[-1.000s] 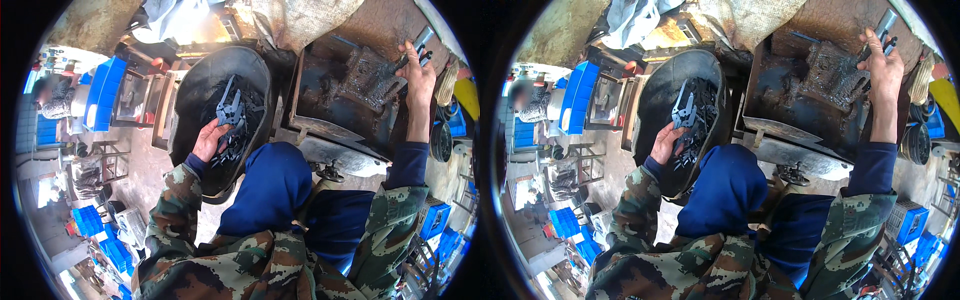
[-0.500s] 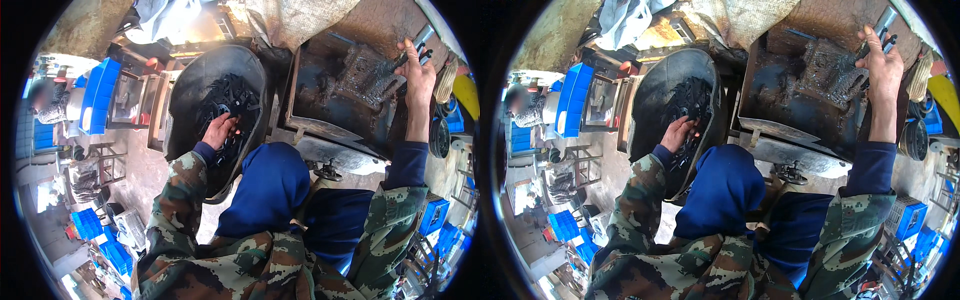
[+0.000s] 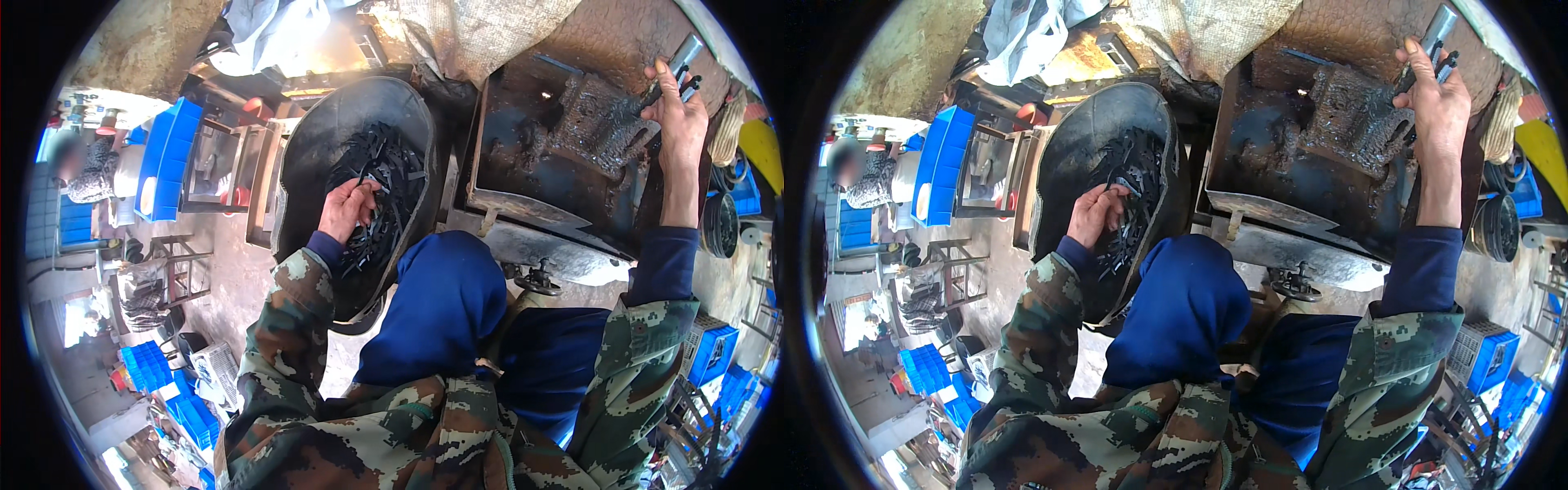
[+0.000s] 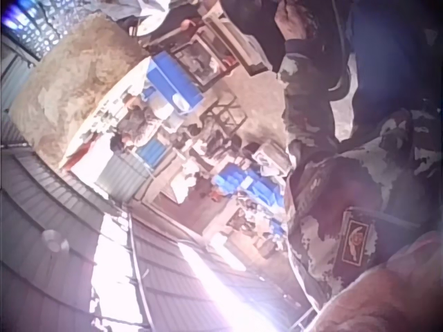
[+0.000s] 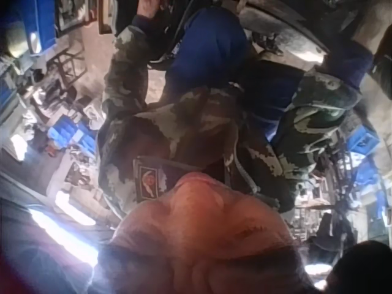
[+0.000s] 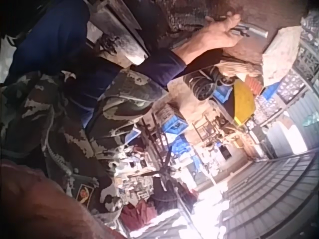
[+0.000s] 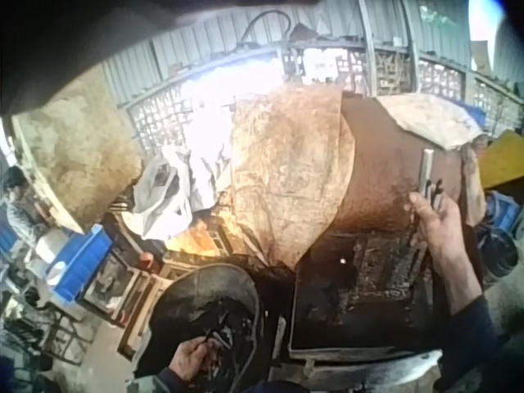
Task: The recorder is assembling and inspecting small metal pins at a workbench.
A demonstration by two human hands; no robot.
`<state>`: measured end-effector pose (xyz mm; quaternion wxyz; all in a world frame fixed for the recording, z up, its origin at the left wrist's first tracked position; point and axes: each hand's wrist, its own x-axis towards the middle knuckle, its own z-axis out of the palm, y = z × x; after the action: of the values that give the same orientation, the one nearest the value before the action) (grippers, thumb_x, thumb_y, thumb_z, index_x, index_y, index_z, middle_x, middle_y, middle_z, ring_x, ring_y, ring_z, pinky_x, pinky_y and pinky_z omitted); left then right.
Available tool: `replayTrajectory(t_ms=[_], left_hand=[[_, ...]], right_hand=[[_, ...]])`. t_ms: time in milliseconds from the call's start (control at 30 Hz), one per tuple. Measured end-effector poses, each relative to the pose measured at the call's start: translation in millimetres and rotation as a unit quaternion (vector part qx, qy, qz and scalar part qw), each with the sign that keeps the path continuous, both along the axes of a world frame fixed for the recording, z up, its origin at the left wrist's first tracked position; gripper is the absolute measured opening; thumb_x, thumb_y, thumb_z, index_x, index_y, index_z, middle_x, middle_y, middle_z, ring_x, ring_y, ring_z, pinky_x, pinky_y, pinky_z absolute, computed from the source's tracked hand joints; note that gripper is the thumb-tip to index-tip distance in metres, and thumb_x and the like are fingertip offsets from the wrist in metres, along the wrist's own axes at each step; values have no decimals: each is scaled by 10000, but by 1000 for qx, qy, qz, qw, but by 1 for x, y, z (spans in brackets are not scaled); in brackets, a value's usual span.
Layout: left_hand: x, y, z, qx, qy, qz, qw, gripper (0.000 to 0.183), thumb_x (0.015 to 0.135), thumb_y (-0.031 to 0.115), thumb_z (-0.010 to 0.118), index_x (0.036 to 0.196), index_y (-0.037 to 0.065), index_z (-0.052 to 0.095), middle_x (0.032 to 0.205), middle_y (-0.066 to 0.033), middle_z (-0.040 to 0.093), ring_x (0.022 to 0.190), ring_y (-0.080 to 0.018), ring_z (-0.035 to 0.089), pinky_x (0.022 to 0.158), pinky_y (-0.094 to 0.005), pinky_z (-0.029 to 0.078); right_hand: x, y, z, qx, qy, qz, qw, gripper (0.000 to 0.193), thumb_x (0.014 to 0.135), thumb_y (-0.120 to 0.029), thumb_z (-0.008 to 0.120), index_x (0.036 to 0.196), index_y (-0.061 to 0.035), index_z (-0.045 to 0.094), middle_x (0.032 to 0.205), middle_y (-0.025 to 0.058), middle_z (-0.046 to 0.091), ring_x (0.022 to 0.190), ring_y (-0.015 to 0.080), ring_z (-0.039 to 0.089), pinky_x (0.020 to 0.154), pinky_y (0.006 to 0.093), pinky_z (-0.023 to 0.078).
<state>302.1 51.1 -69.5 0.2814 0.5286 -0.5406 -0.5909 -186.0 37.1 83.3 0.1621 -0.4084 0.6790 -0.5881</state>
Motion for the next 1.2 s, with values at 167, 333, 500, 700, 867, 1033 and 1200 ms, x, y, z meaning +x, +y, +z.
replayTrajectory(t_ms=[167,333,500,700,867,1033,1200], left_hand=[[4,-2,20,-4,-25,6,1000,340,1036,250,464,1083,-28,654,666,29,494,504,-53,405,473,-210,338],[-19,3,66,-57,41,37,997,433,1044,345,477,1176,-34,642,636,52,414,499,-29,328,455,-199,256],[-71,-4,132,-180,145,-42,972,460,1069,313,402,1359,-28,507,635,35,427,509,-40,343,462,-205,258],[-207,-11,188,-169,364,-110,909,263,975,88,424,1196,-4,532,759,-43,588,595,-90,513,548,-223,421],[-307,-4,215,-130,417,-116,892,93,917,68,532,934,-15,572,777,-54,610,637,-91,535,561,-255,461],[-337,8,172,-253,392,-33,884,197,905,112,553,981,-59,616,837,-178,664,764,-208,645,722,-348,519],[-328,27,166,-268,222,-41,937,273,848,198,556,1056,66,672,874,-253,657,848,-445,644,786,-512,517]], right_hand=[[1,-2,-1,-12,3,10,1000,486,904,-404,715,1205,-31,635,989,5,734,528,67,506,559,223,449],[4,1,2,2,2,-8,1000,460,914,-397,705,1188,-33,640,991,8,735,521,65,503,545,222,442],[13,-3,7,-7,6,-11,1000,435,924,-383,697,1177,-34,636,1003,19,735,504,66,496,531,224,442],[8,3,8,-15,-6,-23,1000,449,926,-351,703,1200,-6,614,997,40,729,511,53,489,494,199,425],[-57,3,-14,-69,303,45,949,227,948,-213,667,1108,-52,664,958,34,686,842,133,651,710,290,525],[-19,-9,-16,-97,-132,89,982,251,979,-282,601,1041,-48,670,904,10,657,744,97,566,647,261,464],[-28,-13,-3,15,4,32,999,238,934,-299,701,950,-62,696,568,-27,525,466,86,492,443,242,384]])
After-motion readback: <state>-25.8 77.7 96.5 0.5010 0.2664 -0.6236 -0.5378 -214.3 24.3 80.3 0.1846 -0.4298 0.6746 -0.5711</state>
